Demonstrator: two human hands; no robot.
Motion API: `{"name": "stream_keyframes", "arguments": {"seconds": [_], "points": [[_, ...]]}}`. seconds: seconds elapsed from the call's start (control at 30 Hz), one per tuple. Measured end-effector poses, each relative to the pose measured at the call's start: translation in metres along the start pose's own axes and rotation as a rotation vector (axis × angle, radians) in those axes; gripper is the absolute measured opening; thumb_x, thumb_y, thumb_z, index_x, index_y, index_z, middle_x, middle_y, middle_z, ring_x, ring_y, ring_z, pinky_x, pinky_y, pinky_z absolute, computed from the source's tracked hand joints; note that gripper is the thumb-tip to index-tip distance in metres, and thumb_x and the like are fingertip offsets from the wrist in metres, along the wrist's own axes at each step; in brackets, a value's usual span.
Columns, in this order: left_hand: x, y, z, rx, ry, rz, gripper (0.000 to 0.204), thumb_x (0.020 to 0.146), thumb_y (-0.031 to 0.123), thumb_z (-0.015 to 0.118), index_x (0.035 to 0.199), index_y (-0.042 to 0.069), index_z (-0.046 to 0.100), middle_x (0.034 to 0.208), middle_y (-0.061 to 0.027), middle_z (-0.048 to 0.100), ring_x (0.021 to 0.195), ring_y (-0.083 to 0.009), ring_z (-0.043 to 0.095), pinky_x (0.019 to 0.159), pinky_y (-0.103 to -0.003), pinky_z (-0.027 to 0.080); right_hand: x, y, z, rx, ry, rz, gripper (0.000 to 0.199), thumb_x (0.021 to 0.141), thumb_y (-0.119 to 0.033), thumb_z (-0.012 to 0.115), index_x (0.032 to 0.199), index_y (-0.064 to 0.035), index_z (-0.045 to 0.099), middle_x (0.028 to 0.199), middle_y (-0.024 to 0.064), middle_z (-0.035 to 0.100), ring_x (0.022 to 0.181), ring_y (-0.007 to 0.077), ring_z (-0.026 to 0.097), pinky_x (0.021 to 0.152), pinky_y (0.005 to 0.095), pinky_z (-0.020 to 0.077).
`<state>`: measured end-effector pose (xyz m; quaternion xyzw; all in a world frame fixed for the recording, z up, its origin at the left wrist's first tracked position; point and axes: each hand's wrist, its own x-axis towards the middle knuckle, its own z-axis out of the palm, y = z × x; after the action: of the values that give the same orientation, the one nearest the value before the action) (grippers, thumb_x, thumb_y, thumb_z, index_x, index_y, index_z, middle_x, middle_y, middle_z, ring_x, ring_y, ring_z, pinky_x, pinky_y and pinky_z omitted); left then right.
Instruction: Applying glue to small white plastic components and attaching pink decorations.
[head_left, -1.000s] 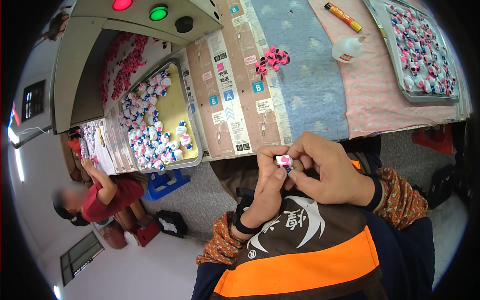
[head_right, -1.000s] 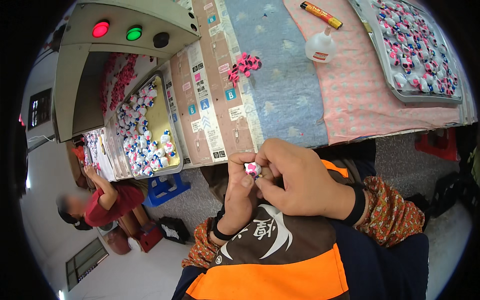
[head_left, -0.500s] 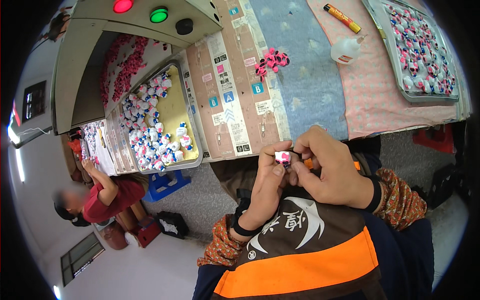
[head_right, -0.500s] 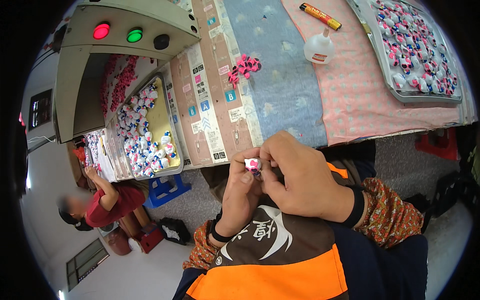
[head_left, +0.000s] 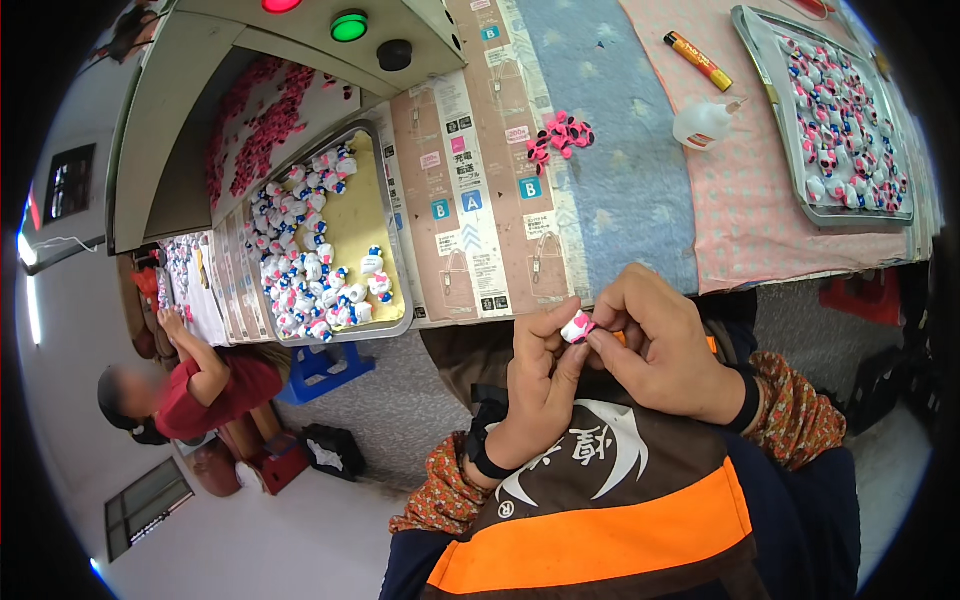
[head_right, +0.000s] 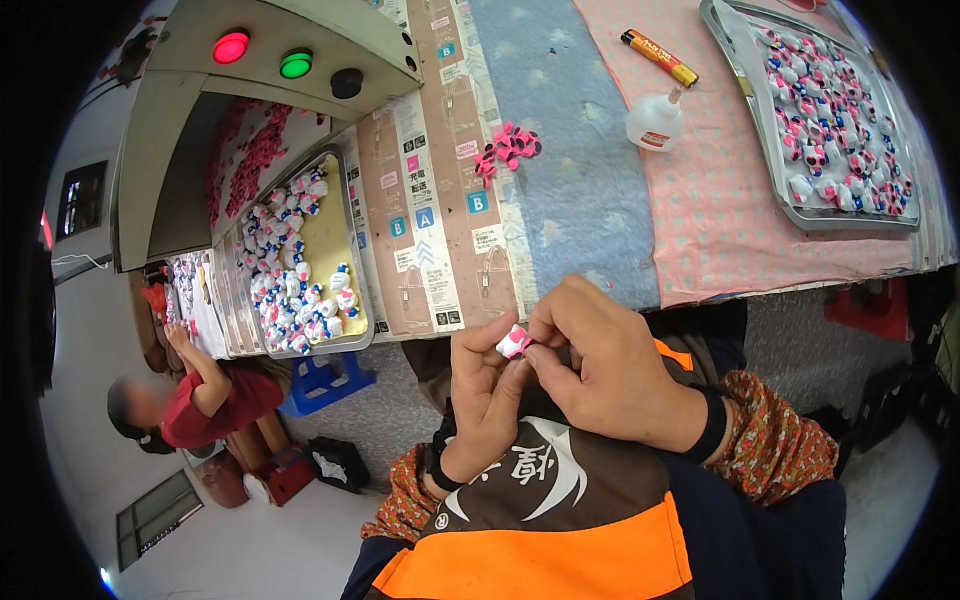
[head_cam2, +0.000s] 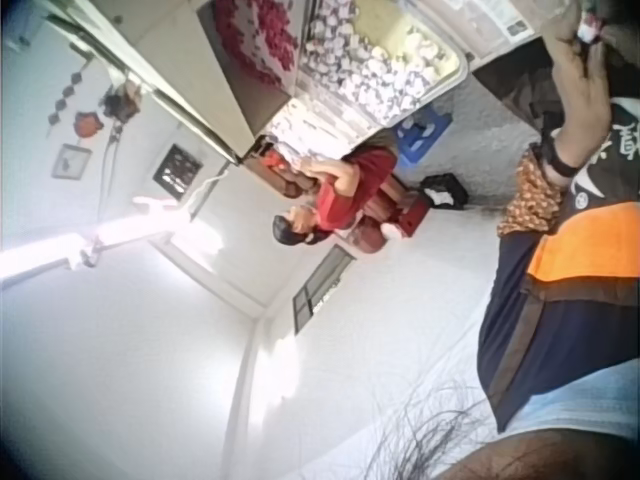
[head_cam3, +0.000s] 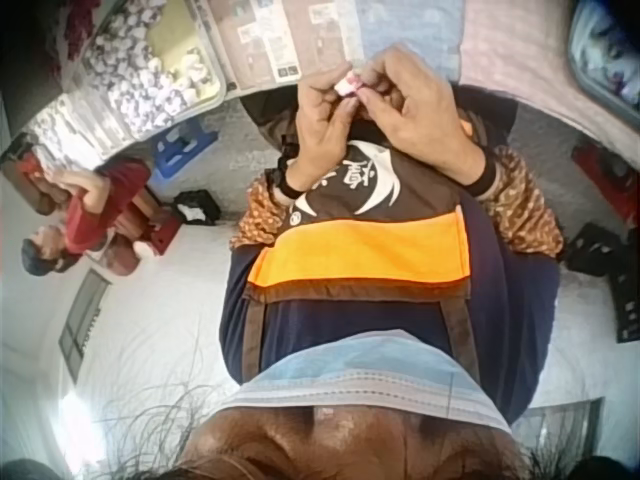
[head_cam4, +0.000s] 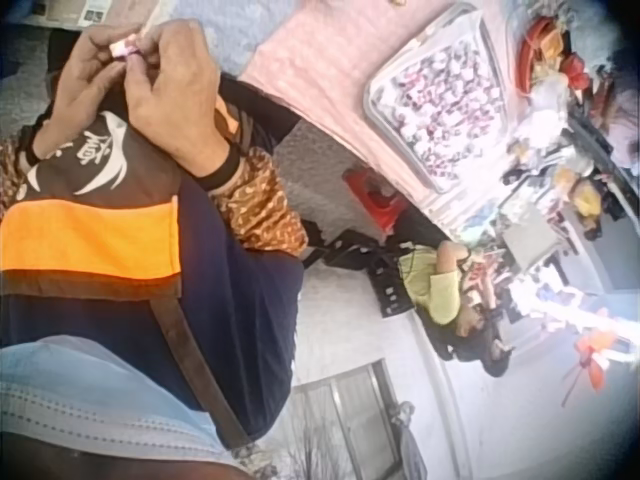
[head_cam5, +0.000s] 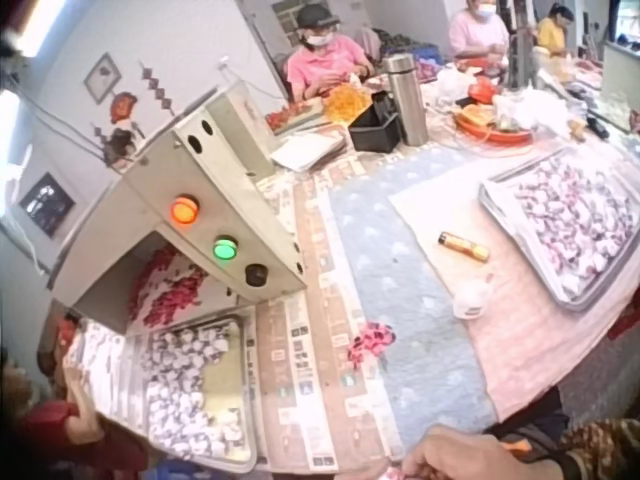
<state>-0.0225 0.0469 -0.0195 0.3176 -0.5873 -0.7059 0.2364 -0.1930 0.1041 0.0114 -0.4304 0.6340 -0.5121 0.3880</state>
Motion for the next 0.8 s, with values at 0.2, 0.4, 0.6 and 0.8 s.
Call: {"name": "stream_keyframes", "arguments": {"seconds": [0.2, 0.4, 0.6, 0.8], "points": [[0.001, -0.002, -0.002, 0.083, 0.009, 0.092, 0.039, 0.101, 0.000, 0.052, 0.138, -0.004, 0.039, 0.119, -0.0141, 0.058, 0.109, -0.0145, 0.059, 0.093, -0.027, 0.047, 0.003, 0.001, 0.002, -0.080, -0.030, -0.069, 0.018, 0.076, 0.003, 0.066, 0.087, -0.0025, 0.053, 0.079, 0.0107, 0.051, 0.062, 0.0239, 0.056, 0.053, 0.0355, 0.0429], [0.000, 0.002, -0.005, 0.025, -0.023, 0.010, 0.040, 0.099, -0.007, 0.048, 0.137, -0.003, 0.035, 0.126, -0.0157, 0.053, 0.118, -0.0176, 0.056, 0.101, -0.031, 0.045, 0.008, 0.007, 0.009, -0.281, 0.028, -0.399, 0.022, 0.072, 0.005, 0.065, 0.086, -0.0016, 0.050, 0.080, 0.0132, 0.051, 0.064, 0.0307, 0.056, 0.054, 0.0377, 0.0435], [0.001, 0.003, -0.006, 0.025, 0.006, 0.016, 0.039, 0.100, -0.004, 0.051, 0.137, -0.003, 0.037, 0.121, -0.0150, 0.057, 0.112, -0.0157, 0.058, 0.093, -0.028, 0.048, 0.008, -0.002, 0.011, -0.125, -0.016, -0.340, 0.027, 0.070, 0.010, 0.067, 0.088, -0.0013, 0.050, 0.079, 0.0126, 0.050, 0.063, 0.0299, 0.053, 0.054, 0.0376, 0.0424], [-0.004, 0.002, -0.011, 0.087, -0.013, 0.005, 0.042, 0.098, -0.006, 0.050, 0.137, -0.002, 0.035, 0.129, -0.0175, 0.053, 0.118, -0.0163, 0.055, 0.095, -0.028, 0.048, 0.011, -0.002, 0.017, -0.158, -0.022, -0.386, 0.031, 0.069, 0.010, 0.067, 0.093, -0.0021, 0.051, 0.078, 0.0108, 0.050, 0.062, 0.0289, 0.053, 0.053, 0.0372, 0.0421]]}}
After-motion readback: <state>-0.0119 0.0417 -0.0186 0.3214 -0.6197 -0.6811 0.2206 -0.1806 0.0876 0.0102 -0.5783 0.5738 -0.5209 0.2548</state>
